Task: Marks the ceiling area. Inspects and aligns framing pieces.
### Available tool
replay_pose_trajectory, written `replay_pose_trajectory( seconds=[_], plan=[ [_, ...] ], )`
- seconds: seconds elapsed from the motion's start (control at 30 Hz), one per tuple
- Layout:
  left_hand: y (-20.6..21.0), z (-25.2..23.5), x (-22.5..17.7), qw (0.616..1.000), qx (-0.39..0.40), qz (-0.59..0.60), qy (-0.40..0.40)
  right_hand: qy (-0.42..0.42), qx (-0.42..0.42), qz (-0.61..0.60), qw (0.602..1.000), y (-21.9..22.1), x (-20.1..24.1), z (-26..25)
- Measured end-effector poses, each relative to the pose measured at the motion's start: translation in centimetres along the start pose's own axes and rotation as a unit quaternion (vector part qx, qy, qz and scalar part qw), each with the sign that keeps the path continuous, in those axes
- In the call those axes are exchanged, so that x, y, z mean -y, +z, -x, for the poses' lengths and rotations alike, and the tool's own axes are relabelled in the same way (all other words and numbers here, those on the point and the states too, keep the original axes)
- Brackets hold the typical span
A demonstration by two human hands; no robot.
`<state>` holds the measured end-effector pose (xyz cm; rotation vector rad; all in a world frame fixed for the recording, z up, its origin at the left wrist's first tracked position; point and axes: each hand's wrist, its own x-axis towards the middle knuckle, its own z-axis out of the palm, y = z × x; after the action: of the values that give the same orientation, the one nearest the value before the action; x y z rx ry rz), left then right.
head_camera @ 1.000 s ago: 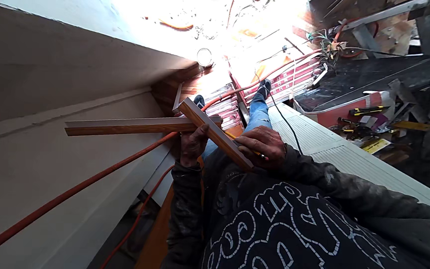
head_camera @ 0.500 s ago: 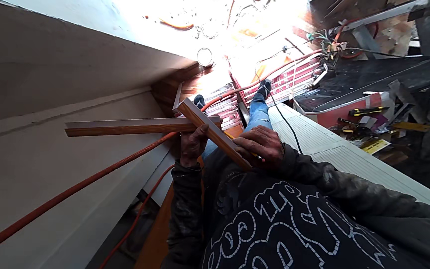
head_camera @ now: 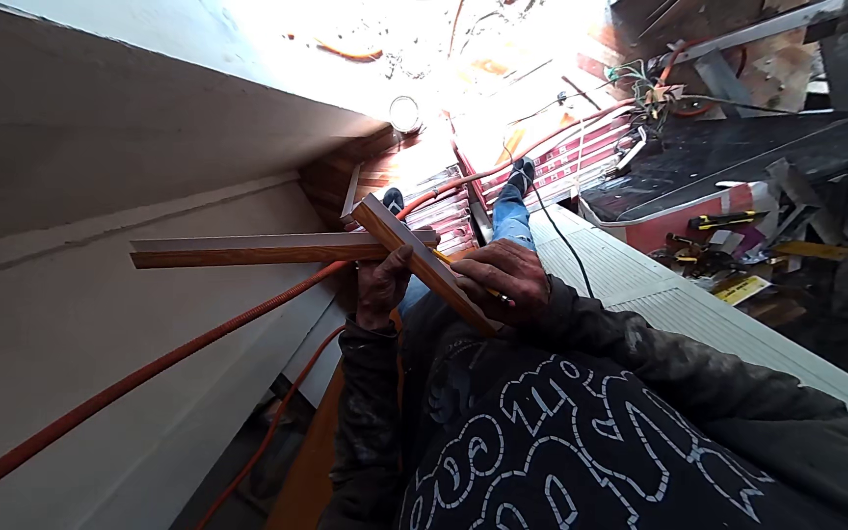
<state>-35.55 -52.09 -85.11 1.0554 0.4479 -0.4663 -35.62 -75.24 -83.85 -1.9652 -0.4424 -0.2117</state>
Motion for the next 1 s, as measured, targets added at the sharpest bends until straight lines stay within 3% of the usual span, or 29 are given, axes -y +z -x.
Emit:
replay_pose_trajectory(
  seconds=[0.77,1.0],
  plan=[
    [0.4,-0.2,-0.4,1.0,-0.012,-0.023,0.0,0.022,-0.013,-0.048,0.998,0.2,-0.5,-0.6],
    [-0.3,0.0,-0.2,1.0,-0.011,-0.022,-0.002,0.043,0.014,-0.037,0.998,-1.9,0.0,-2.2]
  ],
)
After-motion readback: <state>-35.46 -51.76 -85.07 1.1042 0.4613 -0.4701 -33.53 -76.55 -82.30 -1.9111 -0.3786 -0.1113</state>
